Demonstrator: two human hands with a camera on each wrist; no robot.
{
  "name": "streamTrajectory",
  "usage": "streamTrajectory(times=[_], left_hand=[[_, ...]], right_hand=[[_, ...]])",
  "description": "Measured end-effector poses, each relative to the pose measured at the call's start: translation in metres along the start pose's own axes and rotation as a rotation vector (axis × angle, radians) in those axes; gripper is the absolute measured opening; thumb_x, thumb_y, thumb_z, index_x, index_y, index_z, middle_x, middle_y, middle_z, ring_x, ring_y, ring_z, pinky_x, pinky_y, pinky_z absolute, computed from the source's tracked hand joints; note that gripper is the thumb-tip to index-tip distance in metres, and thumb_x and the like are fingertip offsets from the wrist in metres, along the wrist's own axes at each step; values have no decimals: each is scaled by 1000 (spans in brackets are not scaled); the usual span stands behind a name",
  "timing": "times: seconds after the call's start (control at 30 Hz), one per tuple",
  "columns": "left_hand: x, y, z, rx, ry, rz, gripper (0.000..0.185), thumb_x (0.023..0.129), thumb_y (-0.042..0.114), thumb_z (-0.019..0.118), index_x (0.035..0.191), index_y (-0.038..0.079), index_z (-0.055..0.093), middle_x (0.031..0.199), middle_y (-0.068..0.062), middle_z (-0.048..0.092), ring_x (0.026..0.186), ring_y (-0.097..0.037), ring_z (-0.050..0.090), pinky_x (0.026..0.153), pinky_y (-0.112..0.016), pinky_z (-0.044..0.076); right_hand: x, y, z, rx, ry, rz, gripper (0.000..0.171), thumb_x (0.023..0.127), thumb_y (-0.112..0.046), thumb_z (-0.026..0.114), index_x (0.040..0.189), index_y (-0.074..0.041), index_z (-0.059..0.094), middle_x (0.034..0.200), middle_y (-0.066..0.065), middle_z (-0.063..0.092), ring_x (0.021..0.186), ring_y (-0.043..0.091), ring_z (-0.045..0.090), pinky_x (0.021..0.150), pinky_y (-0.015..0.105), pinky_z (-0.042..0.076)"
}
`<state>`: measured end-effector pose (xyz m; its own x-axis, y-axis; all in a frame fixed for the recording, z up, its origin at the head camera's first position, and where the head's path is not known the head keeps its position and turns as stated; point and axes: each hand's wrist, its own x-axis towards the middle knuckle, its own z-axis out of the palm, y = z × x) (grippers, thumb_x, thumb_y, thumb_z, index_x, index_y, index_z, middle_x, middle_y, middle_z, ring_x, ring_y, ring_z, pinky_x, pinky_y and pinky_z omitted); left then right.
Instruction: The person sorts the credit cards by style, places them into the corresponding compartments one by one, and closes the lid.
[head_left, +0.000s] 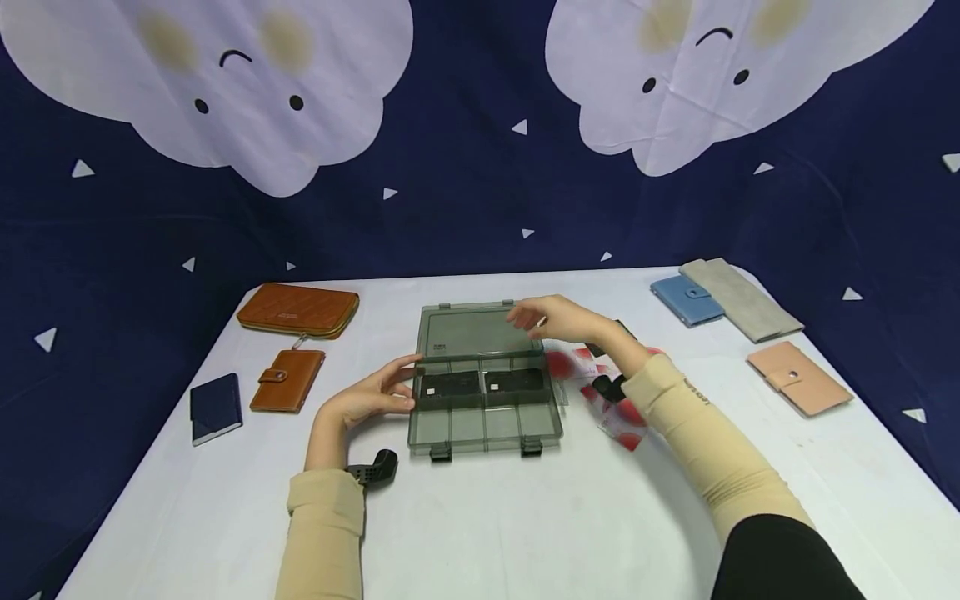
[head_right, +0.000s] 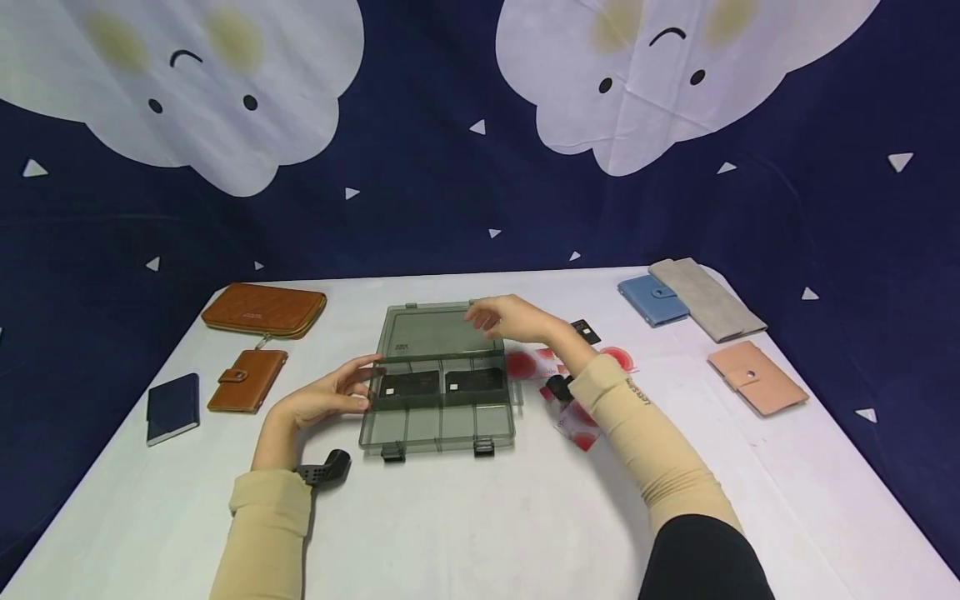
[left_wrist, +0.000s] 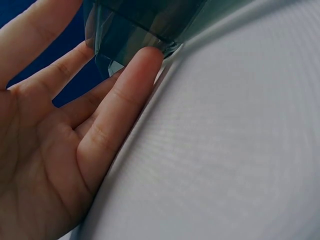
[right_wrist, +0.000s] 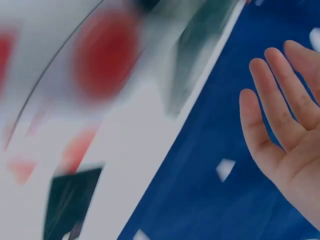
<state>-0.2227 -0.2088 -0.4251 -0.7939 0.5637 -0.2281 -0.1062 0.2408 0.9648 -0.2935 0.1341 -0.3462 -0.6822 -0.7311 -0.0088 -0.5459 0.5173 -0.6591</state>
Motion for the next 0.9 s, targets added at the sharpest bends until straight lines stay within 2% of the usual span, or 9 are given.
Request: streamTrajectory(times=[0.17, 0.33, 0.43, 0.53, 0.63, 0.9], left_hand=[[-1, 0, 1, 2, 11, -15, 87, 81, 8, 70, 149, 17, 16, 150, -20, 14, 97, -15, 51, 85, -32, 44], [0, 1, 1, 3, 11, -8, 88, 80, 9, 71, 148, 16, 16, 150, -21, 14, 97, -15, 51, 84, -32, 45], [0, 1, 1, 5, 9, -6, 87, 81, 7, 70, 148, 16, 16, 150, -22, 13, 97, -15, 51, 84, -31, 45], [0, 1, 1, 1, 12, -8, 85, 82, 6, 68, 148, 16, 17, 150, -22, 14, 97, -15, 51, 84, -31, 45], [0, 0, 2, -2, 15, -7, 84, 82, 5, 68, 148, 15, 17, 150, -21, 14, 97, -16, 51, 84, -32, 44], [0, 1, 1, -10, 17, -11, 83, 82, 4, 66, 148, 16, 17, 150, -21, 15, 97, -16, 51, 84, -30, 44]], right_hand=[[-23, 33, -18, -191, -13, 126, 40, 72, 15, 61, 110, 3, 58, 107, 22, 60, 101, 38, 54, 85, 46, 44], [-31, 50, -26, -414, -123, 354, 55, 65, 15, 65, 115, -7, 55, 113, 16, 55, 104, 35, 47, 85, 50, 35], [-32, 57, -27, -455, -173, 451, 64, 63, 18, 64, 119, -12, 54, 116, 12, 53, 102, 31, 42, 83, 47, 28], [-31, 62, -27, -437, -185, 492, 67, 62, 19, 63, 120, -15, 53, 115, 9, 52, 97, 29, 38, 80, 44, 27], [-29, 67, -28, -426, -192, 497, 68, 61, 18, 66, 118, -16, 53, 110, 9, 51, 91, 28, 37, 76, 41, 29], [-22, 75, -30, -437, -205, 485, 52, 63, 16, 63, 102, -17, 54, 93, 6, 47, 86, 28, 33, 72, 38, 26]])
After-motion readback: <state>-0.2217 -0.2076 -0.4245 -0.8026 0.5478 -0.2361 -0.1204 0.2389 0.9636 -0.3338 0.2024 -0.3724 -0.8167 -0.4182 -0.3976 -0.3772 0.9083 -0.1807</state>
